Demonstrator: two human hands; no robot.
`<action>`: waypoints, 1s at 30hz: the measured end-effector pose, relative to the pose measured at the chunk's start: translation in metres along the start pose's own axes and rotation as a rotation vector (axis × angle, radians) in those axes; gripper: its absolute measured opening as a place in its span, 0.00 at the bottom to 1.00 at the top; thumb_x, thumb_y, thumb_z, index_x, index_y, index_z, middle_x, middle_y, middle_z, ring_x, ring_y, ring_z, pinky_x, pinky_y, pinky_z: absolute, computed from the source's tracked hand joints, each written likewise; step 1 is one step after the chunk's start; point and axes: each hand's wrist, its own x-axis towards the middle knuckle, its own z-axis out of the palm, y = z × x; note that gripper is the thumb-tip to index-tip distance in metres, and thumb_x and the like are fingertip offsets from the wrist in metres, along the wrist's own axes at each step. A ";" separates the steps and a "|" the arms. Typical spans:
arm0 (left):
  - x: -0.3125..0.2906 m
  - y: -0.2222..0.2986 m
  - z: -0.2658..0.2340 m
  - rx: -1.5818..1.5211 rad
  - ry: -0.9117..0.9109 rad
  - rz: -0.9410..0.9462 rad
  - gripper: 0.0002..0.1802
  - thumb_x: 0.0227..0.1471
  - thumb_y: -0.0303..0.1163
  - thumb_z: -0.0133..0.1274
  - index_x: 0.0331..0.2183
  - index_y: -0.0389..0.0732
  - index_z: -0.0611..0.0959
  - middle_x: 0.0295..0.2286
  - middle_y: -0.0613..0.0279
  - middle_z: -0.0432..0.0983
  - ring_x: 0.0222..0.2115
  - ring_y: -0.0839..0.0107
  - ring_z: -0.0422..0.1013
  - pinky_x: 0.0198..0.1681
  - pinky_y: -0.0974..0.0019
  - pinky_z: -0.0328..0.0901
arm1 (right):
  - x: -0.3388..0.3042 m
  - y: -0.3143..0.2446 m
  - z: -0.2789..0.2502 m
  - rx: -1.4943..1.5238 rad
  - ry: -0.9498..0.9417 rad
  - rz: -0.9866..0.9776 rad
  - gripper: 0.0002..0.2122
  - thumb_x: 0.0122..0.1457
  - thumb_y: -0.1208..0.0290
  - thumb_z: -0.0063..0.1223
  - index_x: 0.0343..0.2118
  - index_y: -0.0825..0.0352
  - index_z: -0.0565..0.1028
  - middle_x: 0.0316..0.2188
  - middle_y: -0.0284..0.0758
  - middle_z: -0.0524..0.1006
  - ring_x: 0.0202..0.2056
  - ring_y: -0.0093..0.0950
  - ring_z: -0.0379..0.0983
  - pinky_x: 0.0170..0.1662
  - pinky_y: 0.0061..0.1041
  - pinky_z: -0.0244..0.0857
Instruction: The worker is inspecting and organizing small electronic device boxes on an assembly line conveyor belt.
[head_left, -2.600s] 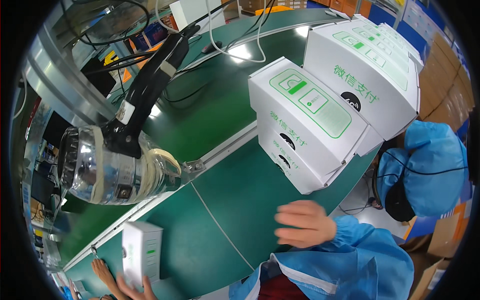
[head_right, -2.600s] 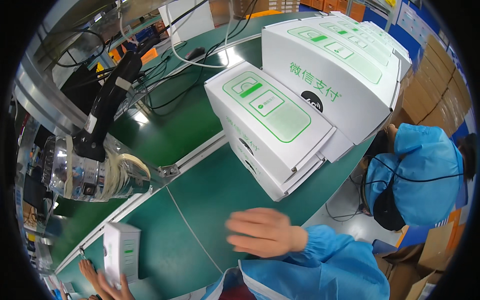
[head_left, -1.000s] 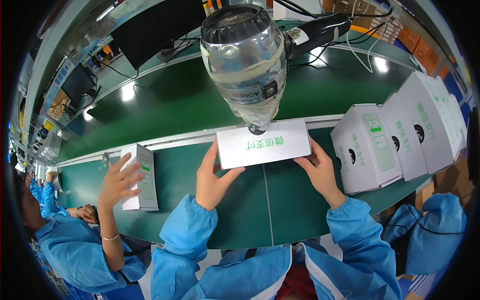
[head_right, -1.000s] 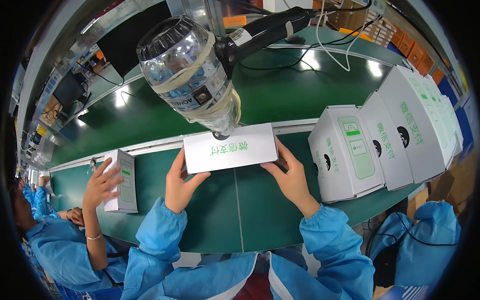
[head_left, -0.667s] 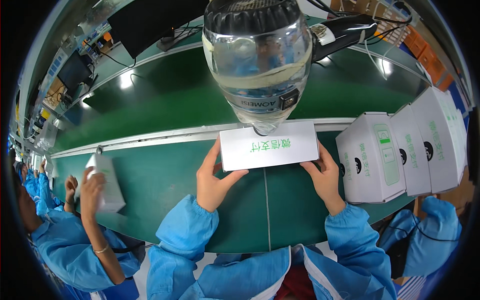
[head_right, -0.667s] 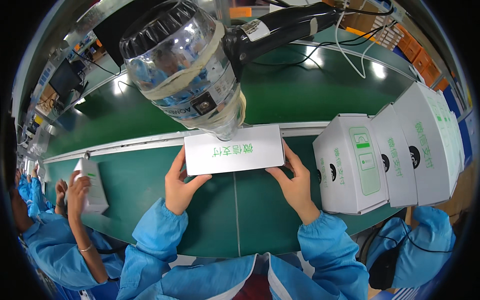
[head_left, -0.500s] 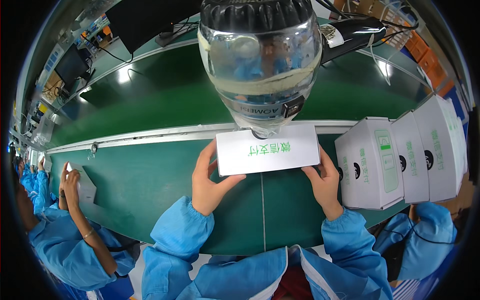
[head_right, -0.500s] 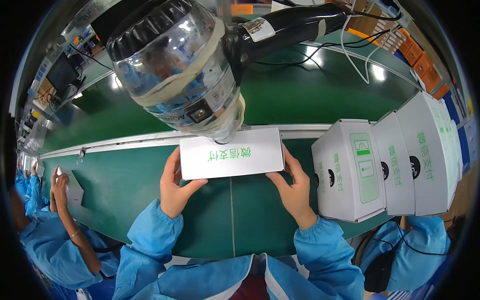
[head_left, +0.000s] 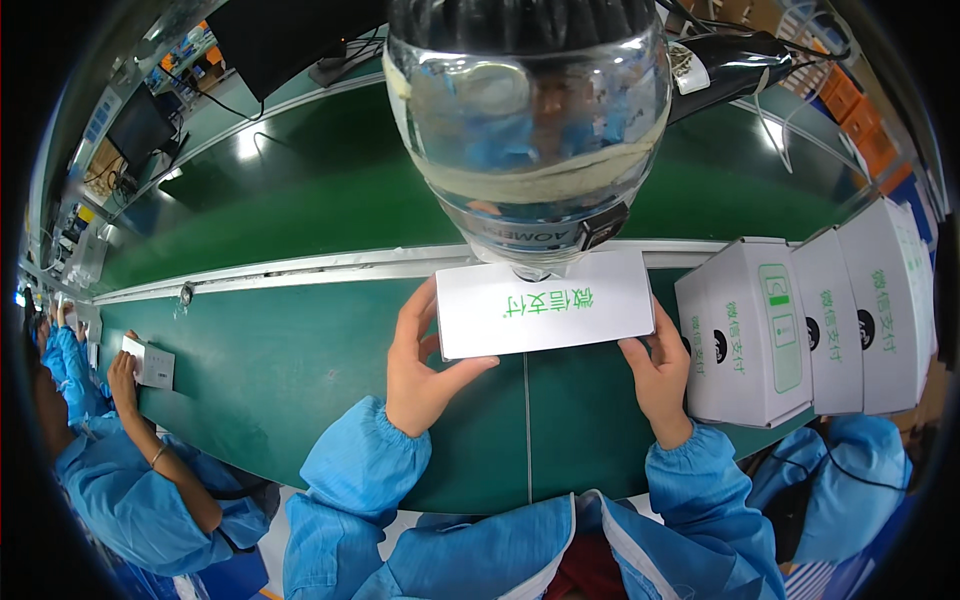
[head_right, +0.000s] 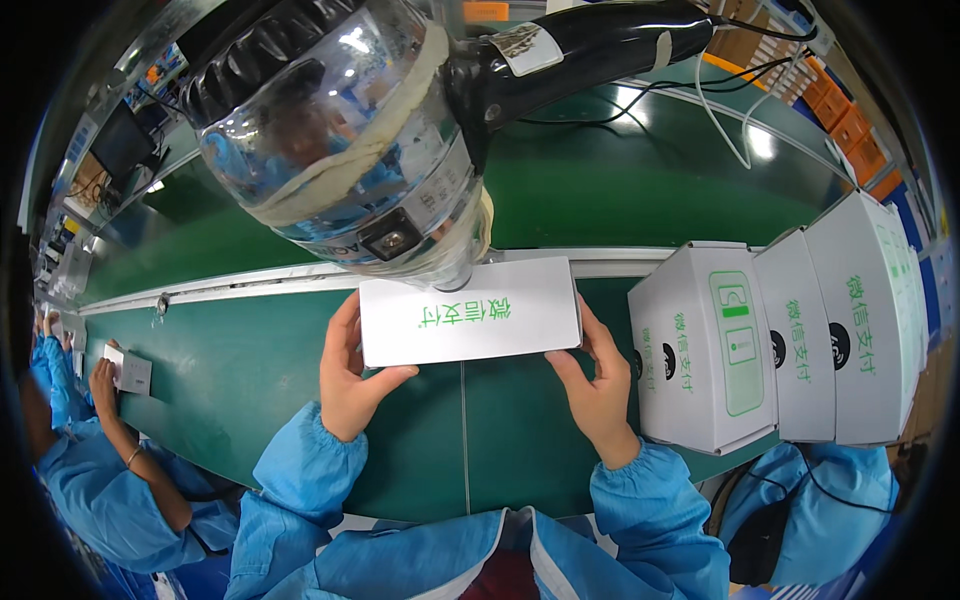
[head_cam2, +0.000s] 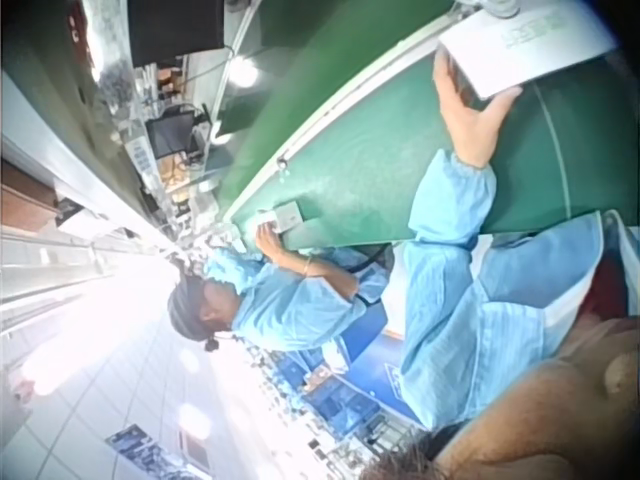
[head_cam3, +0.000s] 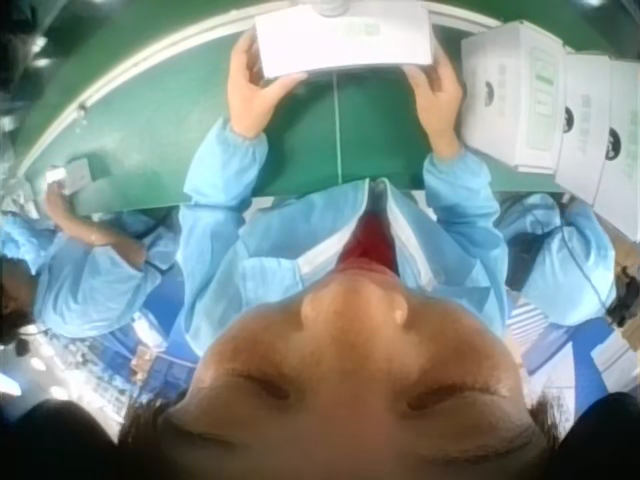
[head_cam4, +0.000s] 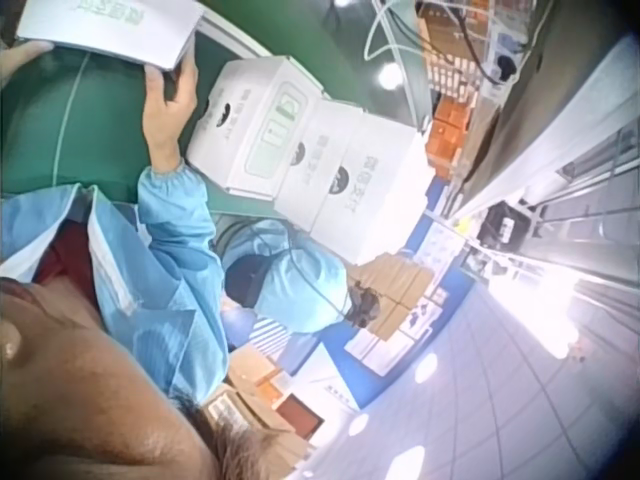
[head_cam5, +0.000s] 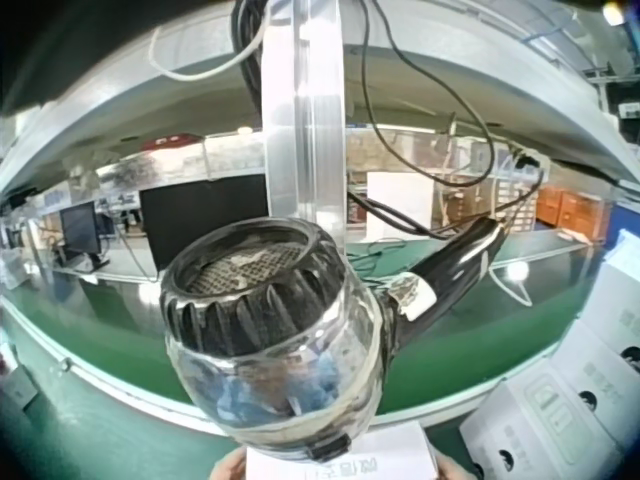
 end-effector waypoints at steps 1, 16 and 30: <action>0.001 0.000 0.001 -0.002 0.003 0.014 0.56 0.36 0.26 0.72 0.64 0.40 0.59 0.59 0.50 0.61 0.60 0.56 0.61 0.55 0.53 0.67 | 0.000 0.001 0.000 -0.002 0.001 -0.001 0.28 0.58 0.80 0.56 0.62 0.72 0.64 0.54 0.40 0.73 0.53 0.29 0.71 0.57 0.28 0.63; 0.003 0.004 0.001 0.030 0.008 0.074 0.59 0.36 0.25 0.71 0.66 0.43 0.55 0.61 0.47 0.58 0.61 0.53 0.60 0.55 0.53 0.67 | 0.003 -0.002 0.002 0.008 -0.004 -0.021 0.27 0.59 0.80 0.55 0.62 0.72 0.63 0.55 0.41 0.73 0.54 0.29 0.71 0.58 0.28 0.62; 0.003 0.011 0.003 0.022 0.004 0.037 0.59 0.38 0.24 0.68 0.66 0.39 0.51 0.60 0.48 0.60 0.59 0.58 0.62 0.61 0.57 0.60 | 0.003 -0.003 0.002 0.007 -0.004 -0.013 0.27 0.59 0.79 0.55 0.62 0.72 0.64 0.55 0.40 0.73 0.54 0.29 0.71 0.59 0.28 0.62</action>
